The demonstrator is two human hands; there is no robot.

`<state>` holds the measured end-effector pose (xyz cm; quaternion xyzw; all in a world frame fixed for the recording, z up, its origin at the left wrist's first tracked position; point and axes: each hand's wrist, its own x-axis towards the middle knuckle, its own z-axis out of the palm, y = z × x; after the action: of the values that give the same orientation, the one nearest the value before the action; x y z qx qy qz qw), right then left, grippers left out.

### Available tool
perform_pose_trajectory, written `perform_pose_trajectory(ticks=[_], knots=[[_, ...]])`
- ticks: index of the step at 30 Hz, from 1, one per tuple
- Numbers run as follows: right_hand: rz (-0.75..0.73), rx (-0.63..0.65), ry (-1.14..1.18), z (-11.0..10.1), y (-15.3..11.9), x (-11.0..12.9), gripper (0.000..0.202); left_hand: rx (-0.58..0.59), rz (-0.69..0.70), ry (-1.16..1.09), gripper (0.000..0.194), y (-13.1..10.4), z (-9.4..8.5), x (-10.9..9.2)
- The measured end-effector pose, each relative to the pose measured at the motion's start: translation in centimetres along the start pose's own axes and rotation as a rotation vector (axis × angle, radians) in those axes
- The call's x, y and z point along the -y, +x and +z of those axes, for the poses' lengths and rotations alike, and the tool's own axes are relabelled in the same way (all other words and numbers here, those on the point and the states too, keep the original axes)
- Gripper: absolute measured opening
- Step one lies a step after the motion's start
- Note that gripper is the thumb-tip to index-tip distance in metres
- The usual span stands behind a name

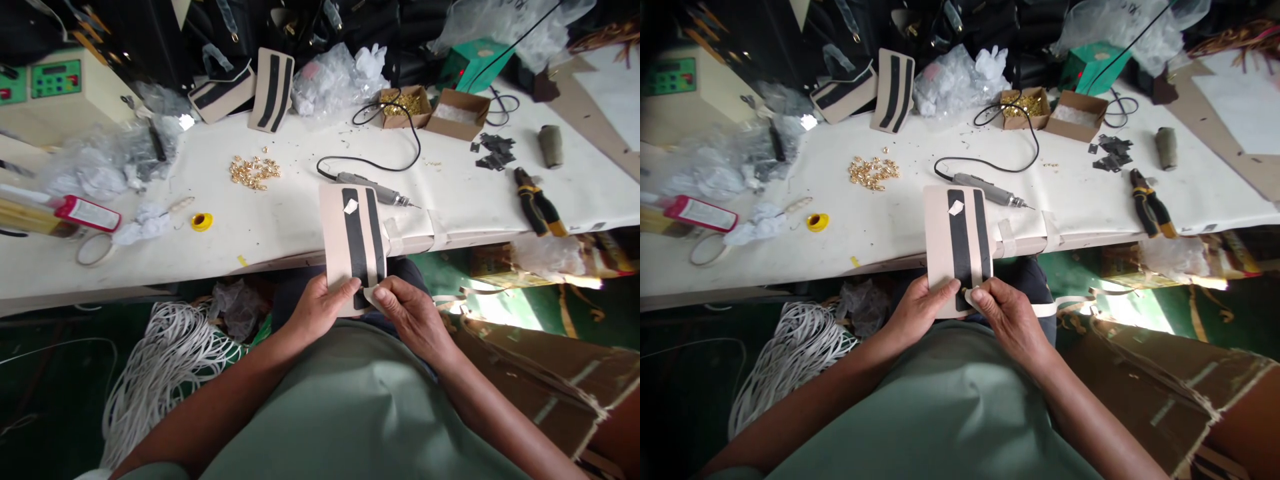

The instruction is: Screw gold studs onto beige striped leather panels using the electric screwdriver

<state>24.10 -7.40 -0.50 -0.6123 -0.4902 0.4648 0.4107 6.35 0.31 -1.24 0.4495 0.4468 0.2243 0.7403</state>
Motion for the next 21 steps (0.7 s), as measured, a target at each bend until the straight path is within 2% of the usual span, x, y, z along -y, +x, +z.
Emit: perform_pose_trajectory(ticks=[7,15,21], knots=[[0.032,0.041,-0.026,-0.2,-0.1,-0.3,0.035,0.025,0.081,0.026,0.046,0.2,-0.1,-0.1],[-0.035,-0.029,-0.179,0.0,0.5,0.4,0.037,-0.074,0.081,0.129,0.049,0.4,-0.4,0.4],[-0.043,-0.063,-0.266,0.4,1.1,-0.2,0.037,0.019,0.105,0.090,0.040,0.1,0.4,0.3]])
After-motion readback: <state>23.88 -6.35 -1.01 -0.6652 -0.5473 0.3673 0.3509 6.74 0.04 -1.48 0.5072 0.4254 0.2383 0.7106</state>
